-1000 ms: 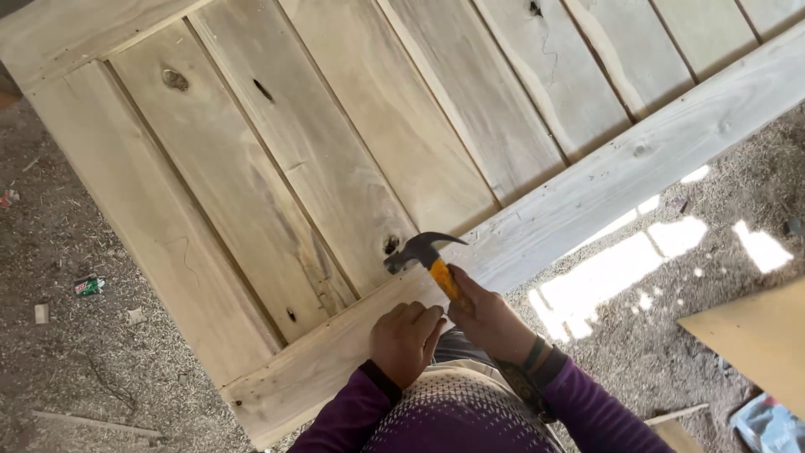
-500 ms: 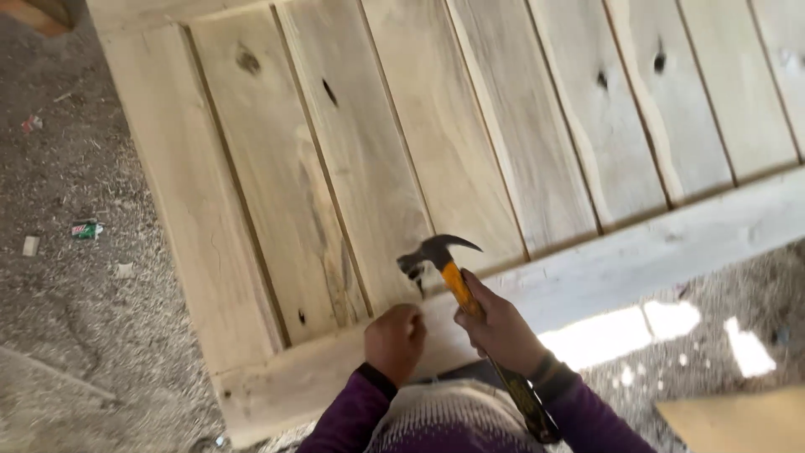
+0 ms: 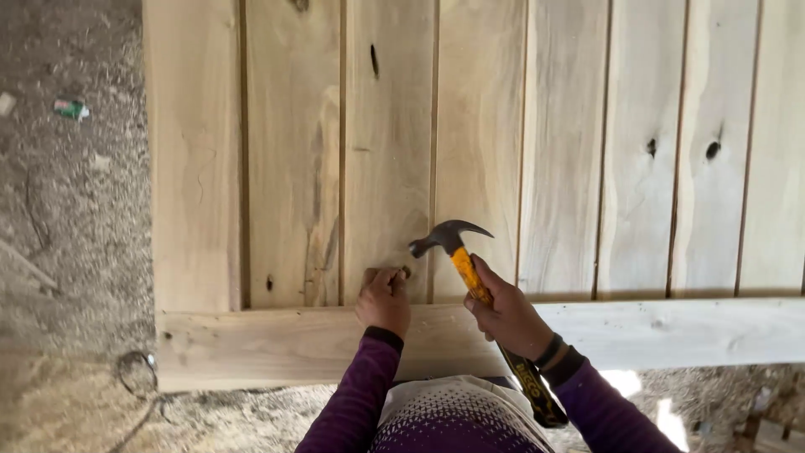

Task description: Driving nails into a wooden door frame using a hammer in a woodworking workshop.

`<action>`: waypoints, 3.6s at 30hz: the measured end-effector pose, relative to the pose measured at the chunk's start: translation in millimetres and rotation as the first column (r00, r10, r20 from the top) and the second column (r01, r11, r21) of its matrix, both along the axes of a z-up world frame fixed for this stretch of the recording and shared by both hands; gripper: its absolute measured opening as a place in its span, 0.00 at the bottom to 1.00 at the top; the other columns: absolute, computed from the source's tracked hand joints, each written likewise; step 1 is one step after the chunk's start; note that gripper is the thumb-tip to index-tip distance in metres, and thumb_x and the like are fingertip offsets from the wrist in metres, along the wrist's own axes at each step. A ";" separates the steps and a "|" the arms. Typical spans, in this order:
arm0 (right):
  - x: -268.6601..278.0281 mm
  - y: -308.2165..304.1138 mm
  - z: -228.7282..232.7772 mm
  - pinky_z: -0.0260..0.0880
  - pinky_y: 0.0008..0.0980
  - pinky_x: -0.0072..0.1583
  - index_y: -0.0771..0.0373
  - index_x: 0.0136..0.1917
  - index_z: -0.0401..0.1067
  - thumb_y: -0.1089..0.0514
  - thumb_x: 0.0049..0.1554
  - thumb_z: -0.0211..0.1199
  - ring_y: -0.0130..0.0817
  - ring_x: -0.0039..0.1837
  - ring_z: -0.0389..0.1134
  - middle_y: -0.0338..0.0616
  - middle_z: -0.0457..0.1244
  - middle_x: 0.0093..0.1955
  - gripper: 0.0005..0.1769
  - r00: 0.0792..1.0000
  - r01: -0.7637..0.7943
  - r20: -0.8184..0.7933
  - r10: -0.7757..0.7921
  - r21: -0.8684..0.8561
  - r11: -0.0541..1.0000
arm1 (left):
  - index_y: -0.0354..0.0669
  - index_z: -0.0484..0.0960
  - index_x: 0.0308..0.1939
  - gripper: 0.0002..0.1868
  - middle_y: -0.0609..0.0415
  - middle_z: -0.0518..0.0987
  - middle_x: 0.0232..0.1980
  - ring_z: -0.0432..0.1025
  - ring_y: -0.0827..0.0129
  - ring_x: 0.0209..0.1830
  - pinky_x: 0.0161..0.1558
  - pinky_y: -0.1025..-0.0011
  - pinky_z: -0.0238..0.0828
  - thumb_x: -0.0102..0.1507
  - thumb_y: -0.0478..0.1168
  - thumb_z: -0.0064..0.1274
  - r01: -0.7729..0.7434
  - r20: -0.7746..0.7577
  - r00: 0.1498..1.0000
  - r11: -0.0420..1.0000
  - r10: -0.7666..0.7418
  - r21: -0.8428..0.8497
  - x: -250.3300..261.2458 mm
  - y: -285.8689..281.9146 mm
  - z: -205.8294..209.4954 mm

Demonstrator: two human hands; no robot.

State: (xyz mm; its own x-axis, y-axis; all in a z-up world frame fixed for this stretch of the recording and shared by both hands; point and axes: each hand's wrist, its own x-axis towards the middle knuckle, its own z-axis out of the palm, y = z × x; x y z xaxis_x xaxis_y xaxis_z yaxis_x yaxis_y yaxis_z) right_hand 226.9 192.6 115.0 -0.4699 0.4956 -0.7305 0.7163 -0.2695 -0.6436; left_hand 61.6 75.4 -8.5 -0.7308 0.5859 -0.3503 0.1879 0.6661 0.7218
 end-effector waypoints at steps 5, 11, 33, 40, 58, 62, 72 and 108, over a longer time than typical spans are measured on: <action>4.8 33.5 -5.1 0.71 0.28 0.40 0.55 0.85 0.36 0.60 0.61 0.56 0.27 0.33 0.65 0.44 0.67 0.39 0.46 0.939 -0.344 -0.003 0.345 0.040 0.938 | 0.48 0.86 0.36 0.03 0.55 0.79 0.41 0.73 0.54 0.42 0.42 0.55 0.69 0.61 0.40 0.60 -0.026 -0.266 0.964 0.999 0.015 -0.036 27.1 -7.2 -7.9; -21.1 75.7 -4.1 0.75 0.38 0.42 0.59 0.83 0.36 0.58 0.62 0.55 0.42 0.38 0.71 0.50 0.67 0.44 0.44 0.648 -0.753 0.116 0.753 0.248 0.610 | 0.47 0.85 0.36 0.02 0.55 0.77 0.40 0.71 0.55 0.41 0.43 0.56 0.69 0.62 0.39 0.59 -0.116 -0.350 0.932 0.992 0.089 -0.057 41.5 2.0 -7.9; -67.5 97.6 6.2 0.70 0.45 0.45 0.59 0.83 0.41 0.56 0.63 0.52 0.48 0.41 0.69 0.56 0.67 0.40 0.40 0.308 -0.921 0.223 0.925 0.314 0.231 | 0.47 0.82 0.30 0.04 0.56 0.76 0.37 0.71 0.57 0.41 0.39 0.57 0.67 0.58 0.40 0.60 -0.150 -0.537 0.833 0.989 0.133 0.013 51.7 1.3 -23.6; -84.9 79.0 46.8 0.72 0.42 0.41 0.48 0.87 0.36 0.51 0.66 0.51 0.46 0.33 0.68 0.53 0.67 0.37 0.43 0.414 -0.909 0.346 0.842 0.109 0.403 | 0.47 0.83 0.32 0.04 0.56 0.76 0.37 0.72 0.58 0.42 0.39 0.57 0.67 0.60 0.41 0.60 -0.146 -0.496 0.857 0.989 0.139 0.024 53.7 -3.8 -26.0; -53.2 64.3 21.0 0.68 0.33 0.36 0.55 0.84 0.42 0.55 0.64 0.53 0.32 0.28 0.64 0.46 0.63 0.30 0.40 0.598 -0.797 0.208 0.774 0.260 0.546 | 0.48 0.82 0.54 0.09 0.53 0.81 0.45 0.75 0.57 0.44 0.46 0.59 0.73 0.73 0.44 0.50 -0.453 -0.720 0.628 0.891 0.297 -0.027 -62.6 -146.8 -27.9; -40.9 58.0 25.4 0.68 0.30 0.37 0.60 0.84 0.45 0.56 0.65 0.54 0.27 0.31 0.65 0.44 0.62 0.30 0.38 0.742 -0.565 0.026 0.669 0.561 0.605 | 0.46 0.81 0.53 0.10 0.52 0.81 0.45 0.75 0.57 0.44 0.44 0.59 0.72 0.73 0.44 0.51 -0.453 -0.710 0.636 0.891 0.302 -0.028 -62.5 -147.7 -28.8; 34.6 7.9 -52.9 0.71 0.41 0.37 0.67 0.79 0.50 0.57 0.65 0.55 0.47 0.36 0.68 0.55 0.65 0.43 0.34 0.603 -0.570 0.100 0.792 0.748 0.339 | 0.46 0.80 0.52 0.09 0.53 0.82 0.46 0.76 0.59 0.45 0.45 0.61 0.73 0.73 0.44 0.50 -0.464 -0.686 0.660 0.884 0.306 -0.053 -62.6 -148.3 -29.1; 19.6 29.6 -61.0 0.72 0.43 0.43 0.64 0.81 0.52 0.56 0.63 0.57 0.50 0.41 0.70 0.56 0.68 0.46 0.36 0.650 -0.598 0.141 0.747 0.702 0.388 | 0.47 0.80 0.52 0.10 0.53 0.81 0.46 0.76 0.57 0.47 0.46 0.60 0.74 0.72 0.45 0.53 -0.443 -0.703 0.643 0.896 0.304 -0.018 -63.0 -148.9 -33.5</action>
State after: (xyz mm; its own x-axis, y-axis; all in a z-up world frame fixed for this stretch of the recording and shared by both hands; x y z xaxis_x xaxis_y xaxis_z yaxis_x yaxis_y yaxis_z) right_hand 246.5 222.2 54.0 -0.9444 0.2363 -0.2287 0.3249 0.7781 -0.5375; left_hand -1.4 -73.4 -41.9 -0.9485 0.1899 0.2535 0.2763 0.8874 0.3691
